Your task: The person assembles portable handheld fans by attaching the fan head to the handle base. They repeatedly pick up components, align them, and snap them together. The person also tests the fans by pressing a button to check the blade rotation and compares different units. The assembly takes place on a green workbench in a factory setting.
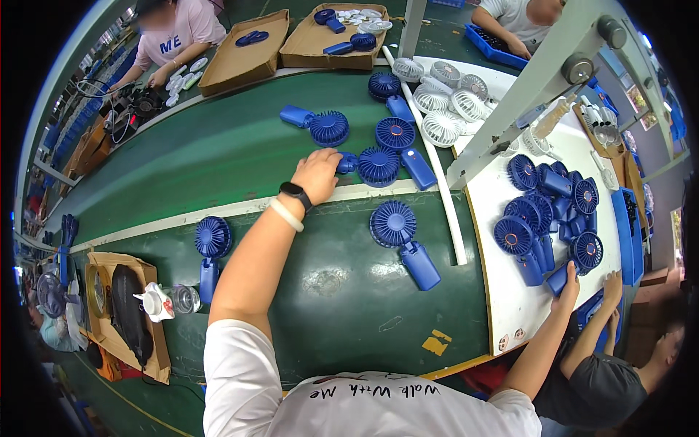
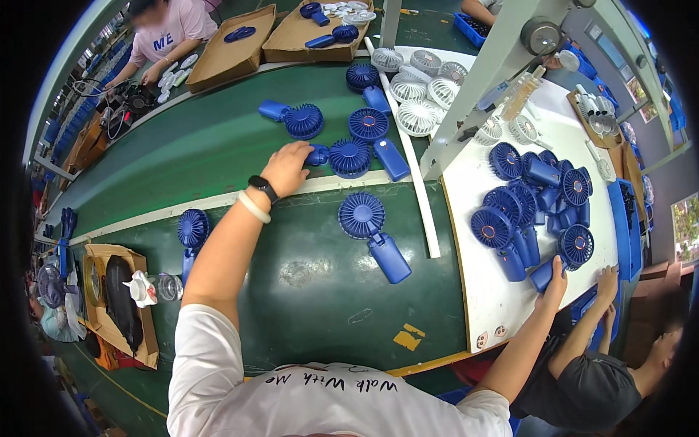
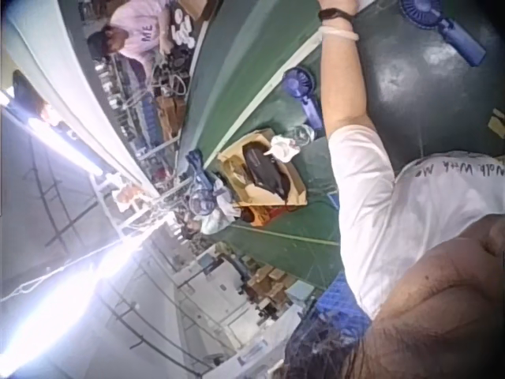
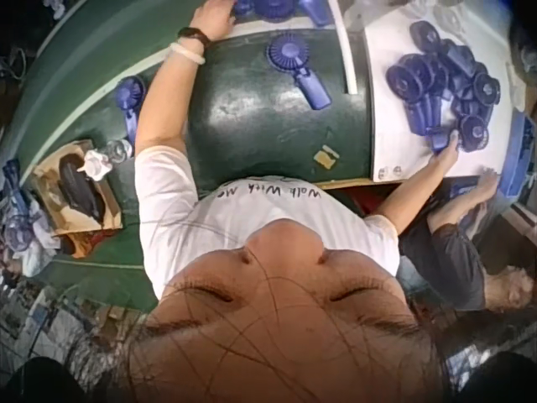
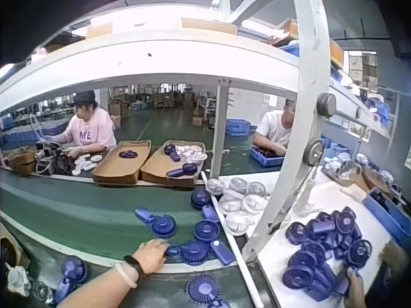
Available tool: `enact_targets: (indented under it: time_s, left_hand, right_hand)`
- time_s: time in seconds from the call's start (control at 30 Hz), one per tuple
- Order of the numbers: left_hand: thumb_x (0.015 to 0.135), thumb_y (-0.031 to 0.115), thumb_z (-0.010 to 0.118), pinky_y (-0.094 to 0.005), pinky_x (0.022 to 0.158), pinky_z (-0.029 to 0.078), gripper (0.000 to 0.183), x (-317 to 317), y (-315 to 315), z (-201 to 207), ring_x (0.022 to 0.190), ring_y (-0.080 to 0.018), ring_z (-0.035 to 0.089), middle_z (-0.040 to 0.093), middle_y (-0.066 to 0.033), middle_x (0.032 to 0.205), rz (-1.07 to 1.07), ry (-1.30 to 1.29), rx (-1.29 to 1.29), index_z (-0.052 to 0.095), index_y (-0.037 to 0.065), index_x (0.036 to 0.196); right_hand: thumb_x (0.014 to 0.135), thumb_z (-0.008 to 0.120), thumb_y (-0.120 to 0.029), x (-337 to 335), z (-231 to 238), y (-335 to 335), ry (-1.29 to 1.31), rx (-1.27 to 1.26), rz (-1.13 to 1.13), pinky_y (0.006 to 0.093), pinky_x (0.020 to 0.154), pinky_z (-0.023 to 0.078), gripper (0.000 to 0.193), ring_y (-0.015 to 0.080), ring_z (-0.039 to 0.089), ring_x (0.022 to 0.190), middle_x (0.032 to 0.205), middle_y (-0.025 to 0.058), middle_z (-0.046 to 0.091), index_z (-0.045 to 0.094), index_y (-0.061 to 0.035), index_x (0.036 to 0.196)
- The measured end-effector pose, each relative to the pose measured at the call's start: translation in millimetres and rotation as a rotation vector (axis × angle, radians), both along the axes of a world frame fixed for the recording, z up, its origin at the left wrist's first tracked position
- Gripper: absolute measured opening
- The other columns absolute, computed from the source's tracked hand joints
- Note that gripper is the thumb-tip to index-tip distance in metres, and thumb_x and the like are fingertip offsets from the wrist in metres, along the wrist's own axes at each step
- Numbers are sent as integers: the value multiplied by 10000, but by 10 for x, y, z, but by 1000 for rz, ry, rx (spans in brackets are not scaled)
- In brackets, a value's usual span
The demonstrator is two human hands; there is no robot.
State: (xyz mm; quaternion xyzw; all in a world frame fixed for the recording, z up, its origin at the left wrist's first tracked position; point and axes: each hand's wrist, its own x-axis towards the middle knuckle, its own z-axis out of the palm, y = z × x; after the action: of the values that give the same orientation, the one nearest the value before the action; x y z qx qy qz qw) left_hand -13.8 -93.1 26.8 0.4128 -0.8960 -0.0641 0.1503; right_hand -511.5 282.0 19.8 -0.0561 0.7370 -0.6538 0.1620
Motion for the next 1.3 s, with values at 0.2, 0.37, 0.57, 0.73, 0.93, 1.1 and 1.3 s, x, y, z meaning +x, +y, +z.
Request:
enact_targets:
  time_s: [0.2, 0.37, 0.57, 0.73, 0.93, 1.1, 1.3]
  left_hand:
    - [691, 68, 659, -461, 872, 431, 491, -10, -304, -11, 1083, -299, 523, 562, -100, 1147, -41, -230, -54, 531, 87, 1165]
    - [542, 86, 682, -424, 748, 471, 359, 8, -86, 410, 852, -316, 572, 560, -140, 887, -63, -131, -116, 599, 39, 888]
    - [793, 101, 674, -319, 627, 508, 289, 311, 1014, 286, 710, -211, 615, 576, -106, 946, 190, 1042, 1044, 504, 42, 1020]
    - [858, 84, 603, -345, 692, 576, 478, 515, 1654, 134, 849, -215, 634, 557, -115, 1055, 72, 1573, 1402, 354, 72, 1266]
    - [796, -58, 587, -287, 644, 541, 616, 626, 1760, 16, 926, -183, 586, 522, -103, 1120, -45, 1589, 1439, 318, 116, 1321]
    - [903, 216, 574, -192, 493, 389, 455, 791, 1726, 34, 767, -133, 543, 534, -97, 1052, -98, 1694, 1413, 356, 89, 1281]
    - [907, 577, 331, -204, 468, 373, 626, 921, 1697, -66, 741, -171, 527, 526, -111, 1030, -263, 1799, 1560, 421, 38, 1212]
  right_hand:
    - [882, 550, -422, -93, -111, -202, 103, -67, 24, 297, 856, 415, 540, 163, 511, 1004, 1137, 83, 513, 444, -25, 1233]
    - [932, 422, -450, -411, -351, 146, 238, 140, 129, 335, 1026, 289, 638, 241, 404, 1232, 1360, 139, 392, 312, -2, 1373]
    - [951, 417, -256, 477, 107, 70, 633, 233, 9, 334, 1009, 310, 435, 246, 442, 1186, 1277, 152, 475, 437, 35, 1274]
    - [850, 514, -13, 1765, 470, -344, 983, 52, 303, 344, 928, 387, 254, 259, 528, 1038, 1134, 145, 552, 526, 31, 1101]
    - [750, 605, -10, 2902, 310, -886, 1048, 55, 1017, 390, 870, 439, 202, 309, 560, 979, 1046, 164, 586, 596, -23, 951]
    - [804, 615, -324, 3544, 75, -671, 1223, 68, 1879, 451, 1012, 330, 431, 287, 422, 1225, 1303, 139, 464, 552, -128, 1183]
    - [827, 542, -454, 3956, -15, -1455, 1406, 47, 1967, 526, 1056, 212, 565, 257, 258, 1339, 1371, 108, 402, 465, -164, 1305]
